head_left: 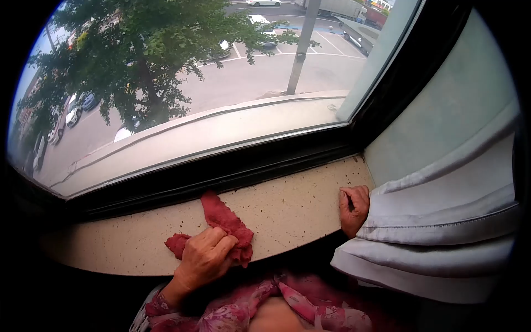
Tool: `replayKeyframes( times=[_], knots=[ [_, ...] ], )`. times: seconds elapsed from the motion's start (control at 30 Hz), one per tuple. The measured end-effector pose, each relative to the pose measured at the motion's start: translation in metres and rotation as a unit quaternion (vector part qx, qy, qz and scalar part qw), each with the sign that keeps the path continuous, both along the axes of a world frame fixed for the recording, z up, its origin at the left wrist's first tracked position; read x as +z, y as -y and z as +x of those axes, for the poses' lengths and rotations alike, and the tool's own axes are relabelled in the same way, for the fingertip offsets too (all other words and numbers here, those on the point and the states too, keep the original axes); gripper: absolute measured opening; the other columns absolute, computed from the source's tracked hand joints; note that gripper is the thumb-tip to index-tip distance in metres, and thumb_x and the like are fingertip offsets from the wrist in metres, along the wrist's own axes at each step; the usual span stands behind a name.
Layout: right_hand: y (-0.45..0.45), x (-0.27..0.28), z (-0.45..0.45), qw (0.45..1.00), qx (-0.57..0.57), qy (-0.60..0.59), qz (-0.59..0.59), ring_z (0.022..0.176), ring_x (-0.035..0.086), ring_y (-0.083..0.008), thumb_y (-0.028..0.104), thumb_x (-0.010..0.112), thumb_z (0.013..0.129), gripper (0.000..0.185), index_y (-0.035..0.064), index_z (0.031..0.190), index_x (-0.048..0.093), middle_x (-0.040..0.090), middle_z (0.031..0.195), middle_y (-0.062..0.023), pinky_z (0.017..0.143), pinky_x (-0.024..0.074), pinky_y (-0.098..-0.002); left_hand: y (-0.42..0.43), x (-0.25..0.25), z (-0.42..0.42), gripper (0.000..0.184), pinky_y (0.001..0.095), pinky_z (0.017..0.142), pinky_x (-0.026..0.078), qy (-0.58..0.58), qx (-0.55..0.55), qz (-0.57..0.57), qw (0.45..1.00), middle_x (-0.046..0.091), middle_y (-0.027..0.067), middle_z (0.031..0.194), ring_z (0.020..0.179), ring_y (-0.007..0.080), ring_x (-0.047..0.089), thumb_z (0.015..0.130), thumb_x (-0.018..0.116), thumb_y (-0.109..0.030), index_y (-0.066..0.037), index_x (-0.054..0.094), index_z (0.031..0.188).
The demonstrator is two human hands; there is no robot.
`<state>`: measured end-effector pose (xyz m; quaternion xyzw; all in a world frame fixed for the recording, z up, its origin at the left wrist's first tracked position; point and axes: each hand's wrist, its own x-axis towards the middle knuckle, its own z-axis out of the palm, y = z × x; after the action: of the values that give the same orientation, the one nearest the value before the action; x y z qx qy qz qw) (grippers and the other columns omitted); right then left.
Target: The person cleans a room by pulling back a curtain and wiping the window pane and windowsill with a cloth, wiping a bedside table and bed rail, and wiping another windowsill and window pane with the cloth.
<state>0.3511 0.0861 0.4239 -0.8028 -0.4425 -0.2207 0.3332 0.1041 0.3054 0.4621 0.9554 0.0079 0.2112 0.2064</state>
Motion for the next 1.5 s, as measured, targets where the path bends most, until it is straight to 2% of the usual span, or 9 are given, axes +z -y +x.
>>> replayKeyframes(
  times=[0.33,0.47,0.57,0.63,0.93,1.23,1.3,1.4,1.5],
  knots=[
    [-0.021,0.024,-0.012,0.998,0.049,0.041,-0.012,0.065,0.055,-0.0228,0.008,0.066,0.082,0.012,0.0063,0.094,0.063,0.058,0.072,-0.0080,0.061,0.0445,-0.0340,0.046,-0.023,0.084,0.015,0.0361,0.059,0.046,0.059,-0.082,0.072,0.992,0.050,0.0083,0.079,0.072,0.0264,0.054,0.073,0.060,-0.003,-0.008,0.057,0.087],
    [0.002,0.016,-0.020,0.998,0.059,-0.013,0.017,0.067,0.057,-0.0246,0.009,0.066,0.083,0.015,0.0057,0.097,0.063,0.059,0.075,-0.0088,0.063,0.0463,-0.0354,0.055,-0.037,0.101,0.029,0.0445,0.069,0.046,0.035,-0.107,0.136,0.984,0.060,0.0153,0.096,0.081,0.0368,0.057,0.072,0.064,-0.009,-0.005,0.060,0.100],
    [0.032,-0.005,-0.036,0.993,0.034,-0.090,0.072,0.068,0.058,-0.0259,0.010,0.066,0.083,0.017,0.0053,0.099,0.063,0.061,0.078,-0.0094,0.065,0.0476,-0.0364,0.022,-0.089,0.089,0.028,0.0438,0.075,0.049,0.037,-0.106,0.203,0.973,0.062,0.0158,0.102,0.089,0.0354,0.060,0.084,0.059,-0.020,-0.005,0.058,0.108],
    [0.057,-0.033,-0.049,0.980,-0.014,-0.161,0.118,0.069,0.059,-0.0268,0.011,0.066,0.084,0.018,0.0050,0.100,0.062,0.061,0.079,-0.0099,0.066,0.0485,-0.0371,0.031,-0.073,0.085,0.029,0.0437,0.076,0.049,0.036,-0.126,0.177,0.975,0.062,0.0156,0.103,0.090,0.0350,0.060,0.084,0.058,-0.021,-0.005,0.058,0.109],
    [0.199,-0.220,-0.163,0.797,-0.233,-0.518,0.204,0.074,0.062,-0.0308,0.014,0.065,0.085,0.024,0.0036,0.107,0.062,0.065,0.086,-0.0117,0.070,0.0525,-0.0402,0.073,-0.065,0.059,0.034,0.0432,0.078,0.050,0.072,-0.162,0.091,0.980,0.061,0.0146,0.107,0.093,0.0332,0.060,0.087,0.054,-0.025,-0.006,0.054,0.115],
    [0.180,-0.312,-0.267,0.618,-0.321,-0.564,0.443,0.078,0.065,-0.0343,0.017,0.065,0.087,0.030,0.0024,0.112,0.061,0.067,0.092,-0.0134,0.074,0.0561,-0.0429,0.127,-0.052,0.082,0.038,0.0427,0.080,0.050,0.100,-0.387,0.056,0.915,0.060,0.0136,0.110,0.097,0.0314,0.060,0.090,0.051,-0.029,-0.007,0.050,0.121],
    [0.165,-0.216,-0.259,0.718,-0.323,-0.511,0.344,0.067,0.061,-0.0144,0.016,0.054,0.089,0.021,0.0026,0.098,0.067,0.067,0.079,-0.0071,0.062,0.0490,-0.0261,0.152,-0.049,0.080,0.039,0.0426,0.080,0.051,0.091,-0.465,0.031,0.880,0.060,0.0134,0.111,0.098,0.0310,0.060,0.091,0.050,-0.030,-0.008,0.050,0.122],
    [0.180,-0.218,-0.271,0.779,-0.324,-0.458,0.282,0.070,0.060,-0.0110,0.014,0.054,0.090,0.021,0.0004,0.103,0.064,0.066,0.080,-0.0058,0.063,0.0487,-0.0261,0.201,-0.052,0.078,0.040,0.0424,0.081,0.051,0.080,-0.546,-0.004,0.834,0.060,0.0130,0.112,0.099,0.0304,0.060,0.092,0.049,-0.031,-0.008,0.048,0.124],
    [0.212,-0.225,-0.255,0.774,-0.352,-0.434,0.297,0.069,0.060,-0.0124,0.010,0.054,0.090,0.018,0.0004,0.102,0.064,0.065,0.077,-0.0072,0.064,0.0490,-0.0270,0.234,-0.053,0.108,0.042,0.0422,0.081,0.051,0.061,-0.558,-0.096,0.822,0.060,0.0127,0.114,0.100,0.0298,0.060,0.093,0.048,-0.033,-0.008,0.047,0.126]
  ],
)
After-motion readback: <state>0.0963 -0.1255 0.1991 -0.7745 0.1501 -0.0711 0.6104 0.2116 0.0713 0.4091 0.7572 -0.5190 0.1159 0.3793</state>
